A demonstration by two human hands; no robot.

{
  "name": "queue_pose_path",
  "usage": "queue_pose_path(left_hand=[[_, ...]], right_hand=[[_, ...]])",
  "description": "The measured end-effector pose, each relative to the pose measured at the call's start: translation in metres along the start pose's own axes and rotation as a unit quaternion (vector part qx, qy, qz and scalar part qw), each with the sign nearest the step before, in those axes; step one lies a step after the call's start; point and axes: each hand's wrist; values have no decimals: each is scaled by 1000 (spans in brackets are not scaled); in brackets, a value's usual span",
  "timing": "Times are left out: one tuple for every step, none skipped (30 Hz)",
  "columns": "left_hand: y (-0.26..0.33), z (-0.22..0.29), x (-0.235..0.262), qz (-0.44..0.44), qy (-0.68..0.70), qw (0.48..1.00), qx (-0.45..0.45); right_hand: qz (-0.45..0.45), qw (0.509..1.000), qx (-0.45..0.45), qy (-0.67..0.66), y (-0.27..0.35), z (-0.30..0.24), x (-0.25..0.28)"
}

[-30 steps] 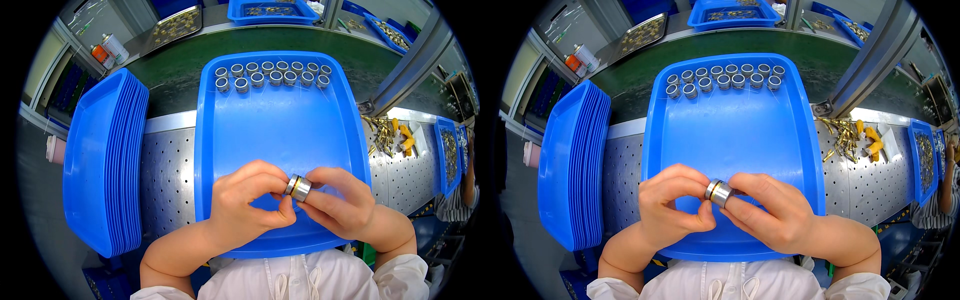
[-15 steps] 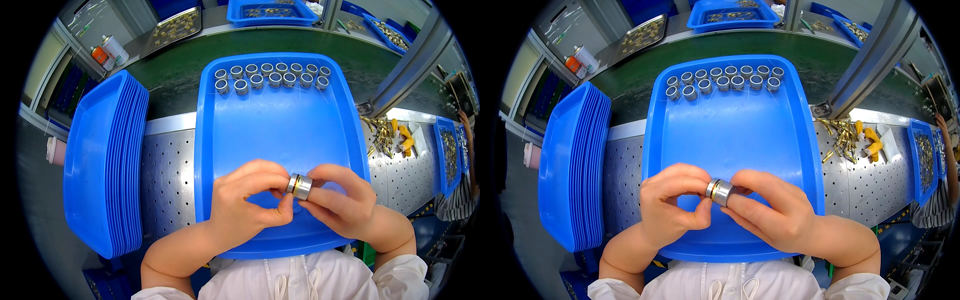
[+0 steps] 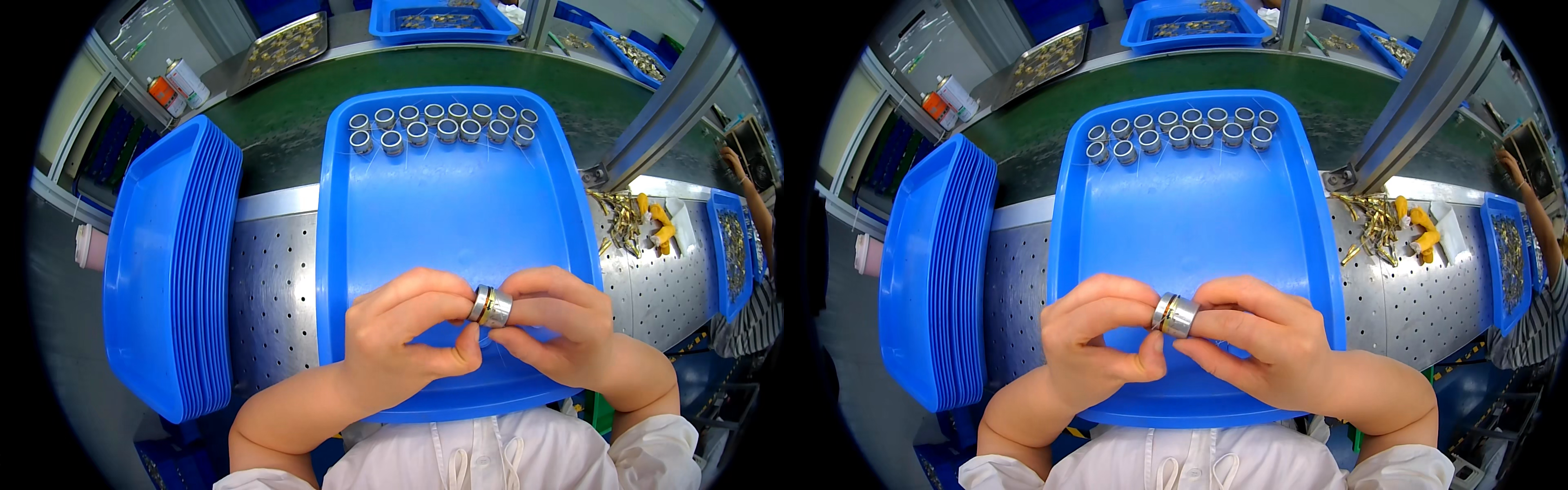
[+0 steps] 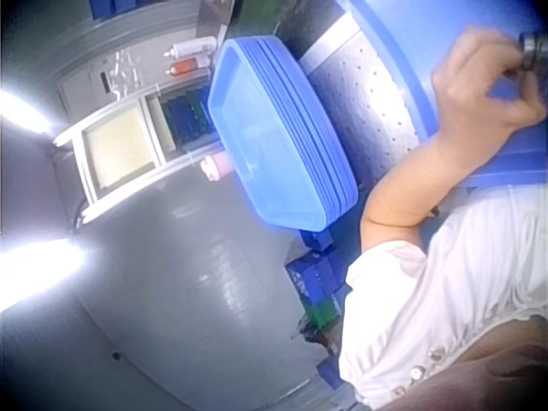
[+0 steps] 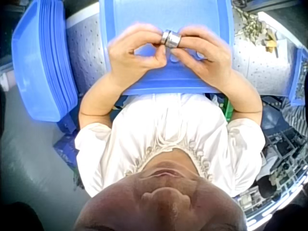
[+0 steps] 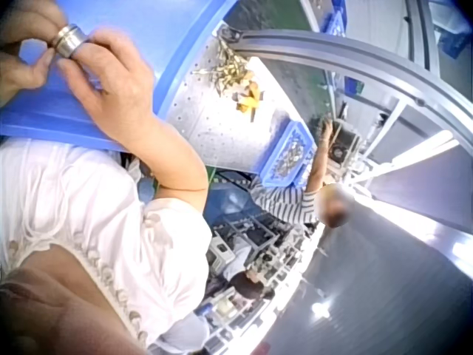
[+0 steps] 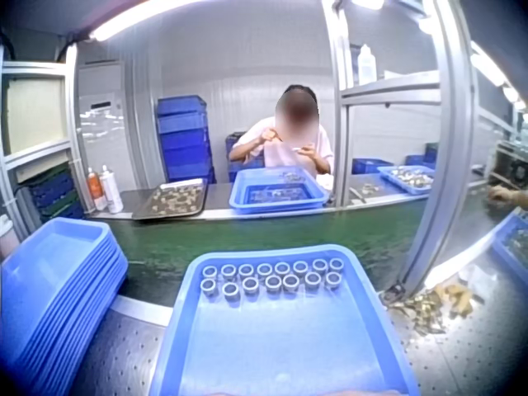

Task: The person picks up small cylindrical metal components from a blue tray and wraps a thin wire around them by hand. The person repeats this wrapping process for multiple components, placing the finished items back into the tray.

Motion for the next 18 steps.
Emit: queue_pose_path(left_hand=[[0,-1,-1,4,14,1000,14],[1,-2,-2,8,28,999,29],[1,-3,-3,12,42,998,44],[1,-3,-3,9,35,999,40],[1,-3,-2,7,27,999,36],[1,-3,-2,4,19,999,32],[1,-3,-2,2,16,999,31],[1,-3,-2,-1,14,999,30],[1,-4,-2,-3,10,1000,29],[1,-4,-2,-5,5,1000,27],[1,-4,-1,-8,0,1000,25],[1,-3,-1,-11,-4,1000,22],[1,-2,0,-9,-6,1000,18],[1,-2,0,-8,-9,1000,15],[0,-1,0,-7,-11,1000,11],[0,-1,0,-5,-14,1000,5],[0,-1,0,-3,-17,1000,0],[0,-1,0,-1,-18,1000,-6]], right_hand=[[3,1000,8,10,0,-1,0],[5,1000,15,20,0,-1,-1],[8,999,22,30,1,-2,-1],[10,999,37,38,1,-1,-2],[12,998,51,46,0,-1,-2],[14,996,65,54,0,0,-2],[12,995,75,60,0,0,-2],[9,994,85,66,0,0,-2],[7,993,95,71,0,0,-3],[5,991,106,80,-1,0,-3],[2,989,118,88,-1,0,-2],[0,987,130,97,-1,0,-2],[-1,987,124,98,0,-1,-2],[-2,988,118,98,0,-1,-3],[-2,989,112,99,1,-2,-3],[0,993,85,77,1,-3,-3],[3,997,57,55,1,-3,-3],[6,999,29,34,1,-4,-2]])
Point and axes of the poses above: each hand's wrist, its own y-axis away from the middle knuckle, its own x-axis out of the back of the hand, z = x × y, and after that the axes turned 11 degrees about z, right-handed
